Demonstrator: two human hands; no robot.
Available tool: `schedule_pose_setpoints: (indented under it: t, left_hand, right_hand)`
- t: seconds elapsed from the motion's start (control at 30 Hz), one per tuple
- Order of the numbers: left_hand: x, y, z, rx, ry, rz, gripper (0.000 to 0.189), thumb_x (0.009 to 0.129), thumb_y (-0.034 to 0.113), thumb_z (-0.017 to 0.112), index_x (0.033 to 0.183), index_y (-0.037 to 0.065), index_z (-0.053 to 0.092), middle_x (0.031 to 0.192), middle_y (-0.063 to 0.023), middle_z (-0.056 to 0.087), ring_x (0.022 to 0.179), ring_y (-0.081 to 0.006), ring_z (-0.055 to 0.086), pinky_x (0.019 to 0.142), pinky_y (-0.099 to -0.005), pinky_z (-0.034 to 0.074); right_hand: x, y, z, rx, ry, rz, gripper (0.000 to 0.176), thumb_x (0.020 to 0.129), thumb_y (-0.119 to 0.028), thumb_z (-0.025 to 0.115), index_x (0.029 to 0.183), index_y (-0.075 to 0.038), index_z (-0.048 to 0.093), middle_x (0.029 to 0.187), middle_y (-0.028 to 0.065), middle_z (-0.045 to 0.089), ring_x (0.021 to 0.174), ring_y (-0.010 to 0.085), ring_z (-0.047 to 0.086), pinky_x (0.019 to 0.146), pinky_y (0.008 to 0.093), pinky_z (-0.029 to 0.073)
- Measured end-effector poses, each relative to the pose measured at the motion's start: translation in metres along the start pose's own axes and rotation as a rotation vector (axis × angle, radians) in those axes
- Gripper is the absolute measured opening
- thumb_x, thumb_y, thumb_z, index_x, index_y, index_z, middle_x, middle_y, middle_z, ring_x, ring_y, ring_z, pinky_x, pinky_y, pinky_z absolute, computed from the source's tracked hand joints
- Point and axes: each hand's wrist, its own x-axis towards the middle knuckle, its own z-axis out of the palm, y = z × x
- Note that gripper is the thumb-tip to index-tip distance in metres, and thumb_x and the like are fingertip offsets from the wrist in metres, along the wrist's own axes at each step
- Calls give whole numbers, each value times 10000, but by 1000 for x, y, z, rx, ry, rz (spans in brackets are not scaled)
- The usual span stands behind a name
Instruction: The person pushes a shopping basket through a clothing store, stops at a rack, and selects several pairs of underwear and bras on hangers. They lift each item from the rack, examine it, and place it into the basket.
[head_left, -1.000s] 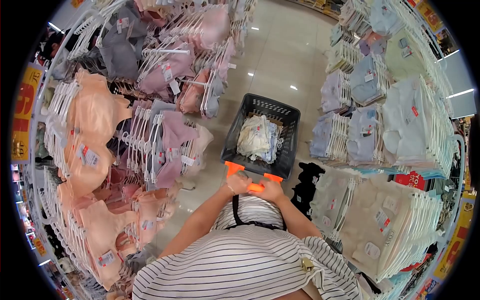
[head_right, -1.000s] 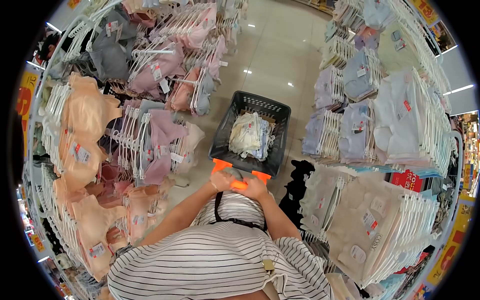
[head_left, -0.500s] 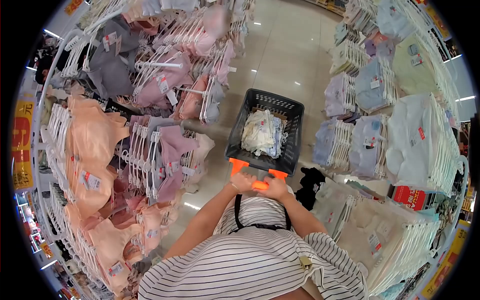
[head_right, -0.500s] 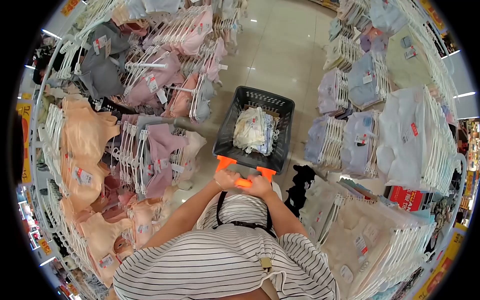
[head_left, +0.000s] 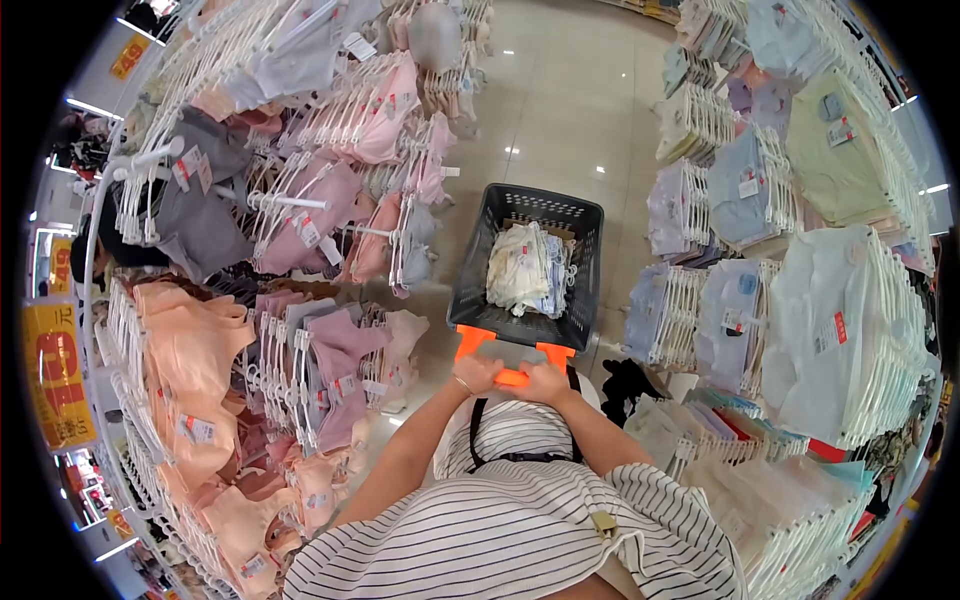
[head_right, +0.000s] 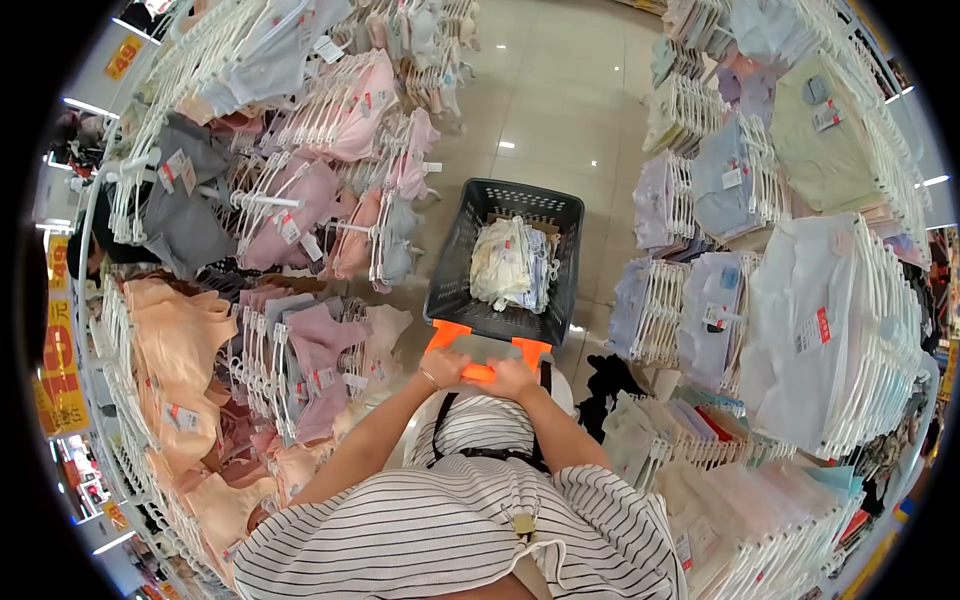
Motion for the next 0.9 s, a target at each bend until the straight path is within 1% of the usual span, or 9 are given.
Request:
schedule_pose_setpoints:
  t: [0.03, 0.13, 0.23, 0.33, 0.43, 0.57, 0.63, 0.77, 0.9]
  left_hand:
    - [5, -4, -2, 0, 13, 2, 299, 670, 375, 604, 729, 109, 481, 597, -35, 554, 554, -204, 587, 516, -341, 466]
    - [20, -17, -9, -12, 36, 13, 315, 673, 399, 603, 738, 112, 491, 591, -30, 548, 547, -204, 582, 507, -337, 462]
    - [34, -27, -14, -19, 22, 22, 325, 678, 414, 601, 740, 111, 500, 590, -30, 545, 548, -205, 582, 504, -339, 457]
    - [44, -38, -22, -7, 9, 29, 322, 679, 413, 598, 730, 109, 503, 590, -31, 544, 554, -205, 584, 506, -341, 454]
    - [53, -44, -28, -3, -8, 39, 315, 679, 402, 595, 721, 105, 500, 592, -35, 544, 557, -206, 583, 510, -339, 454]
    - [61, -56, -25, 28, -38, 48, 302, 683, 383, 591, 713, 99, 492, 593, -37, 544, 557, -211, 582, 513, -338, 455]
    - [67, -57, -32, 20, -17, 57, 296, 693, 377, 583, 711, 97, 490, 593, -36, 544, 556, -214, 580, 513, -339, 454]
    - [82, -64, -37, 42, -18, 66, 283, 705, 369, 570, 701, 97, 492, 594, -35, 543, 550, -214, 577, 506, -337, 451]
    - [98, -69, -40, 63, 50, 62, 271, 701, 366, 568, 695, 105, 494, 582, -29, 532, 525, -197, 563, 486, -329, 438]
  right_hand:
    - [3, -3, -9, -6, 11, 8, 587, 665, -641, 573, 745, -60, 589, 702, 179, 615, 683, 344, 605, 661, 433, 473]
    - [23, 11, -5, 18, 60, -80, 585, 670, -638, 569, 759, -61, 595, 714, 178, 618, 681, 347, 604, 642, 435, 473]
    - [33, 12, -16, -11, 22, -55, 592, 670, -638, 569, 774, -56, 598, 723, 177, 620, 690, 349, 604, 644, 434, 476]
    - [44, 14, -19, 11, 117, -123, 578, 678, -647, 558, 732, -72, 576, 619, 152, 599, 607, 338, 601, 611, 417, 479]
    - [53, 15, -24, 51, 134, -136, 574, 685, -639, 557, 741, -68, 564, 636, 157, 605, 621, 337, 605, 612, 423, 479]
    - [64, 12, -38, 43, 55, -101, 591, 688, -640, 553, 780, -57, 558, 665, 175, 611, 646, 344, 607, 621, 431, 480]
    - [68, 10, -48, 46, 35, -100, 599, 689, -641, 552, 798, -52, 558, 679, 186, 612, 656, 349, 607, 627, 433, 481]
    - [74, 11, -60, 48, 55, -101, 603, 691, -640, 552, 806, -48, 563, 682, 195, 609, 656, 357, 604, 629, 436, 482]
    - [87, 22, -62, 39, 51, -105, 597, 689, -631, 559, 810, -47, 564, 679, 195, 607, 651, 364, 600, 620, 436, 483]
